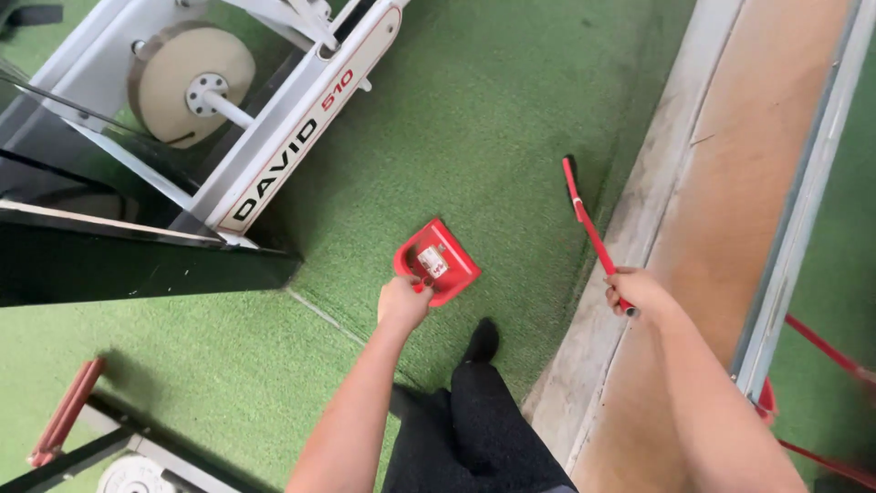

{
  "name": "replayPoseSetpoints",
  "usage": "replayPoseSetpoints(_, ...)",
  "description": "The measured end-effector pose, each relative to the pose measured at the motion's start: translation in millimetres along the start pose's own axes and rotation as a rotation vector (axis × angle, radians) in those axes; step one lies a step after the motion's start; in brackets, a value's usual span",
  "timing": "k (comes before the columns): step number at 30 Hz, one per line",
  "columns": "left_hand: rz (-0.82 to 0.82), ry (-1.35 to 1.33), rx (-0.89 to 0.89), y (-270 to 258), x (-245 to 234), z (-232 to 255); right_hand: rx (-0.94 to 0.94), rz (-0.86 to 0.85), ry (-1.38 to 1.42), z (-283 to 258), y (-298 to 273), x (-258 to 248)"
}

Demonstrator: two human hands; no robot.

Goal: Sweeping the gym floor using a broom and a dustpan.

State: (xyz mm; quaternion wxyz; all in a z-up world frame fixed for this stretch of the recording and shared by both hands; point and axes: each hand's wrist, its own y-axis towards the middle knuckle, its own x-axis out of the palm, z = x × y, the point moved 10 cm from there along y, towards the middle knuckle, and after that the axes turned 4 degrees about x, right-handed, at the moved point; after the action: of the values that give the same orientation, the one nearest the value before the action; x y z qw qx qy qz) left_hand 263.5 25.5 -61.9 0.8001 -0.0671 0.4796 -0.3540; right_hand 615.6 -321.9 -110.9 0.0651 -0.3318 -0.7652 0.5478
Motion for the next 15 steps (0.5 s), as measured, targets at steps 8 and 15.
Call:
replayPoseSetpoints(8,-0.095,0.053,-0.075,30.3,2.8,34.8,-0.062,-0.086,-0.373,65.3,-37.7,148.8)
replayPoseSetpoints(15,-0.151,-0.054,-0.102,27.6,-7.0,65.3,0.158,-0.344,-0.043,46.2,-100.5,113.4)
